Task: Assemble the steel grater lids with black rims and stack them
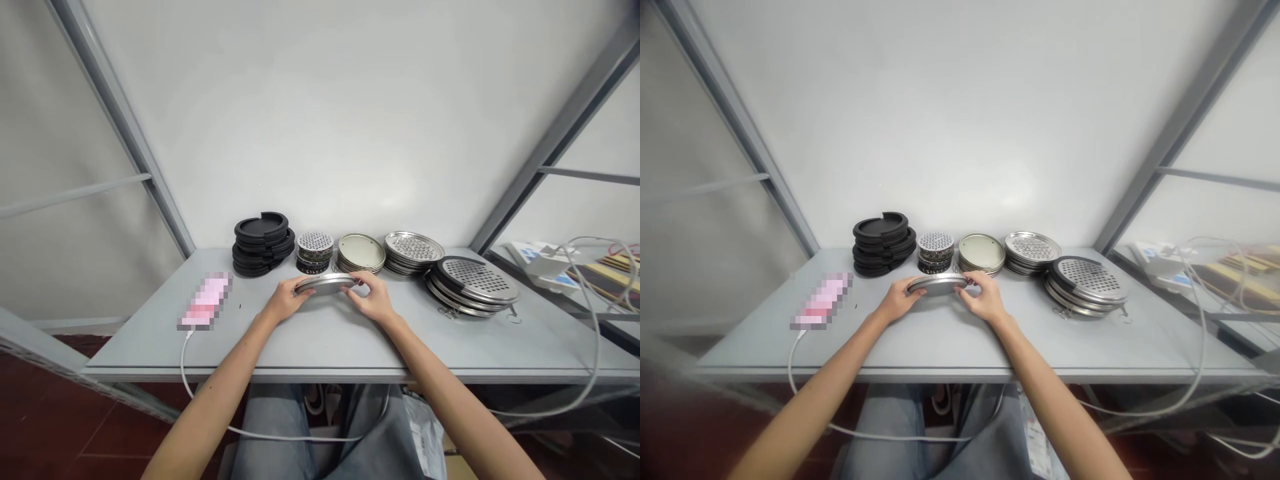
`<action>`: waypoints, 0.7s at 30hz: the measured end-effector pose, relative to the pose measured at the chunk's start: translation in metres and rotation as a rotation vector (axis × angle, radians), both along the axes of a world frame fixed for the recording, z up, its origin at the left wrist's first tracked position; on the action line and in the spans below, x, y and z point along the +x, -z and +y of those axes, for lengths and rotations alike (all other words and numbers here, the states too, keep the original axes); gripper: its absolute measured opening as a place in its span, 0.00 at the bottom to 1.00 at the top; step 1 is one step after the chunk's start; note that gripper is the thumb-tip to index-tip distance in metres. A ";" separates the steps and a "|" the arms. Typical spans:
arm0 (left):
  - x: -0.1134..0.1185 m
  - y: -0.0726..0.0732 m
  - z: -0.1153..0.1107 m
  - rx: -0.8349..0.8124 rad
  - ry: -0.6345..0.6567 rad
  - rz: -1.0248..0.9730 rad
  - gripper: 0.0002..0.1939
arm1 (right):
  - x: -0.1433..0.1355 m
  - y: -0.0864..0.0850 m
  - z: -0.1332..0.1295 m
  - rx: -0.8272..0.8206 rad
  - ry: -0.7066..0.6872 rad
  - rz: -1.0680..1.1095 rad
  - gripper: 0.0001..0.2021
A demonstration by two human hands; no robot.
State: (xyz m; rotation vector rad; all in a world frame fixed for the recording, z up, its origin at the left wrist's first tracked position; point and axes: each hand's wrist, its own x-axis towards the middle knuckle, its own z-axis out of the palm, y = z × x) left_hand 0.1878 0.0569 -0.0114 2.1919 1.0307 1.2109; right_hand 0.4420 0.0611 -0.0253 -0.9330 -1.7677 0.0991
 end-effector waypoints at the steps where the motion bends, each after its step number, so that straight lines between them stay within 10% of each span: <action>1: 0.000 0.000 0.000 0.009 -0.007 -0.007 0.16 | 0.000 0.000 0.000 0.011 -0.006 -0.001 0.12; 21: -0.002 0.004 0.004 0.047 -0.045 0.011 0.15 | -0.002 0.008 0.006 -0.049 0.021 -0.122 0.12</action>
